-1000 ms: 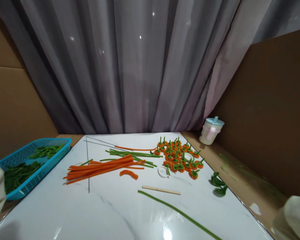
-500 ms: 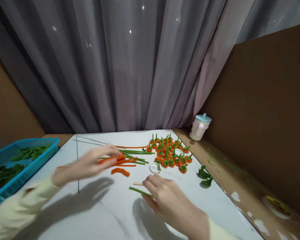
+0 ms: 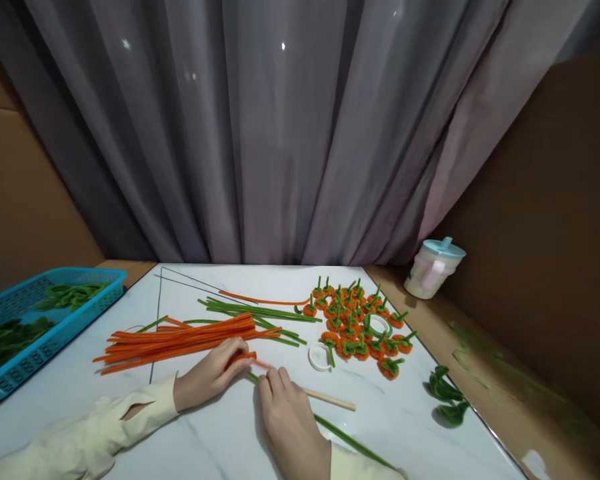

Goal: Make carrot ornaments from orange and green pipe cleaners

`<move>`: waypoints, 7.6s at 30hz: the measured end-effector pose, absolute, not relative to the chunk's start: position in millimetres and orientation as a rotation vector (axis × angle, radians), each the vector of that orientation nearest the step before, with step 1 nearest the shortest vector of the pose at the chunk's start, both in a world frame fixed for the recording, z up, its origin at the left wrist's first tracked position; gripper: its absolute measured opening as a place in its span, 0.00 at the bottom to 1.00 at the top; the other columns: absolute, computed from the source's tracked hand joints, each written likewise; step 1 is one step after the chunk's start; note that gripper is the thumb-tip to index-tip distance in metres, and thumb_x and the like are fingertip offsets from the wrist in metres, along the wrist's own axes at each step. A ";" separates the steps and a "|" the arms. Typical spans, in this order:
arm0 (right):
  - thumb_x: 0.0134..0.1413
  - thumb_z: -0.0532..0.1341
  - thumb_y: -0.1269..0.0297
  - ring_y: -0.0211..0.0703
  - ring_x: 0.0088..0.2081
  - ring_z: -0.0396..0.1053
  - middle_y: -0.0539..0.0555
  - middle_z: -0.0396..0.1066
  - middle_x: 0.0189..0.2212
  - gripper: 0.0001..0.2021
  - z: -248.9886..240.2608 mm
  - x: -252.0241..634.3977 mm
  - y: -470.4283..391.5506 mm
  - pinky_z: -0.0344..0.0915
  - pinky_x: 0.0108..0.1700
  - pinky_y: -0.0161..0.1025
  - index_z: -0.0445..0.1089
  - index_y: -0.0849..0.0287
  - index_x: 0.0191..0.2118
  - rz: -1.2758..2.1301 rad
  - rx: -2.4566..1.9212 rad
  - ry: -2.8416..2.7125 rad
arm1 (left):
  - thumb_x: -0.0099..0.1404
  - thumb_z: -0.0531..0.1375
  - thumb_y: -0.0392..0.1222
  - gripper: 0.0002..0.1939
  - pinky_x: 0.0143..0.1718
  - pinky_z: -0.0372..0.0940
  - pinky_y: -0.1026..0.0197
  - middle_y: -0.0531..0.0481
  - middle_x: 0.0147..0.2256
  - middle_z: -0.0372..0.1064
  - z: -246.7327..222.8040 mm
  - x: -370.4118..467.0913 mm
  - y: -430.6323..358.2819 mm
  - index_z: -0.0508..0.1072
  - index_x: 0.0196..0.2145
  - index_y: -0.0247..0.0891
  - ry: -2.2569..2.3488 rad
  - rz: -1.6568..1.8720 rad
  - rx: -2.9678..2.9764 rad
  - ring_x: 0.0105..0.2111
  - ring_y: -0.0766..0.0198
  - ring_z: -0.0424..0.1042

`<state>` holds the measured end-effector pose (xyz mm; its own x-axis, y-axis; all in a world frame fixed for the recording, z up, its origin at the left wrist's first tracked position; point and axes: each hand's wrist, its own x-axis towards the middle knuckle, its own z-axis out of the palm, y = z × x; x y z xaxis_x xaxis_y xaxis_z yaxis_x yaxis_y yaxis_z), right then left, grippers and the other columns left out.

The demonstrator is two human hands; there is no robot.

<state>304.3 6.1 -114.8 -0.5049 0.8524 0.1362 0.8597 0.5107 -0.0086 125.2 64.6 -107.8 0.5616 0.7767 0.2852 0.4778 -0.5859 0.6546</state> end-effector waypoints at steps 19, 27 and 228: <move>0.49 0.47 0.80 0.44 0.35 0.64 0.58 0.68 0.36 0.17 -121.8 322.9 17.5 0.60 0.34 0.38 0.65 0.63 0.43 -0.141 -1.121 -2.130 | 0.62 0.55 0.39 0.04 0.10 0.40 0.74 0.59 0.15 0.54 -107.2 123.1 81.2 0.64 0.32 0.35 0.592 0.289 0.748 0.11 0.77 0.43; 0.50 0.48 0.79 0.43 0.33 0.61 0.57 0.67 0.34 0.13 -121.7 322.2 19.0 0.56 0.34 0.40 0.66 0.64 0.38 -0.095 -1.142 -2.093 | 0.62 0.56 0.42 0.07 0.10 0.36 0.74 0.61 0.14 0.49 -104.7 123.4 82.4 0.63 0.31 0.35 0.598 0.234 0.767 0.12 0.78 0.37; 0.56 0.51 0.75 0.36 0.24 0.61 0.52 0.65 0.22 0.08 -121.4 315.5 11.4 0.57 0.26 0.33 0.65 0.61 0.31 0.286 -0.991 -1.982 | 0.58 0.52 0.62 0.23 0.16 0.39 0.66 0.60 0.17 0.41 -49.8 108.5 83.1 0.59 0.24 0.37 0.984 0.052 1.324 0.16 0.73 0.41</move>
<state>315.5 11.4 -121.4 -0.2983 0.7368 0.6068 0.5352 0.6555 -0.5328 108.5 83.1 -49.8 0.6149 0.5477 -0.5674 0.4851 0.3046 0.8197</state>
